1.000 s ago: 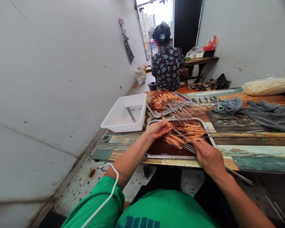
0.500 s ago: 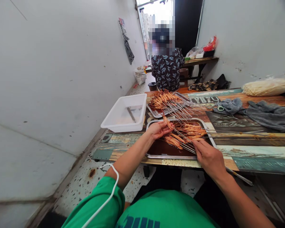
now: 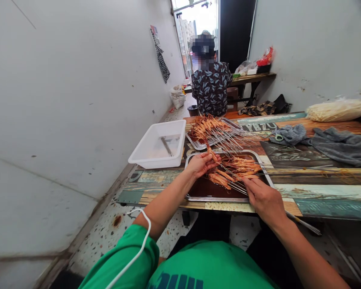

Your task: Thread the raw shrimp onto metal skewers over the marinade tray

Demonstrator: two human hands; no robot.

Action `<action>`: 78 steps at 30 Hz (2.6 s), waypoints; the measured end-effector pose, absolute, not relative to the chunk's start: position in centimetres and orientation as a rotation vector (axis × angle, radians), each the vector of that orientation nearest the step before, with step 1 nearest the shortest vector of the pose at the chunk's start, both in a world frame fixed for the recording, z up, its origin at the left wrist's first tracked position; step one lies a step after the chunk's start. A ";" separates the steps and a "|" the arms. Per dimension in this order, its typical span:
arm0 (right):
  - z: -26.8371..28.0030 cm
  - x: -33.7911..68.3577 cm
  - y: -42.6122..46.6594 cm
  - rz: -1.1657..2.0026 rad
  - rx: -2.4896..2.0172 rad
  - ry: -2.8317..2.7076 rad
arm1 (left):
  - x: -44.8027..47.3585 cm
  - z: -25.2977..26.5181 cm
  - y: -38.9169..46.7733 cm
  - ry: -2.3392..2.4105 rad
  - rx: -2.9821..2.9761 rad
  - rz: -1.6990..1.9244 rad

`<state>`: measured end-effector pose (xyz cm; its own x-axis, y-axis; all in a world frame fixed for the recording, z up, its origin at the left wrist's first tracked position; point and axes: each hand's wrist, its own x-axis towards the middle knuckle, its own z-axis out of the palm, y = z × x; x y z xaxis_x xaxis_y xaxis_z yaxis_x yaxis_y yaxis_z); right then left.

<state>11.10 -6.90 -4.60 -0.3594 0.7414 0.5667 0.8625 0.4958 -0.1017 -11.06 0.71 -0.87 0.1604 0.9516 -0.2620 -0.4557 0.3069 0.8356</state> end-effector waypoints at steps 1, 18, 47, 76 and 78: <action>-4.6 11.1 -6.9 -0.287 -1.317 -2.194 | -11.0 -1.0 0.7 0.908 0.688 1.135; -4.6 11.0 -7.0 -0.313 -1.307 -2.156 | -9.9 -1.8 0.4 0.924 0.638 1.234; -4.8 10.9 -6.7 -0.330 -1.250 -2.117 | -8.4 -2.4 -0.2 0.893 0.536 1.287; -4.3 11.2 -6.5 -0.145 -1.104 -2.063 | -7.8 -0.8 -0.5 0.864 0.412 1.266; -4.3 11.3 -6.5 -0.142 -1.094 -2.064 | -7.7 -0.9 -0.6 0.867 0.397 1.263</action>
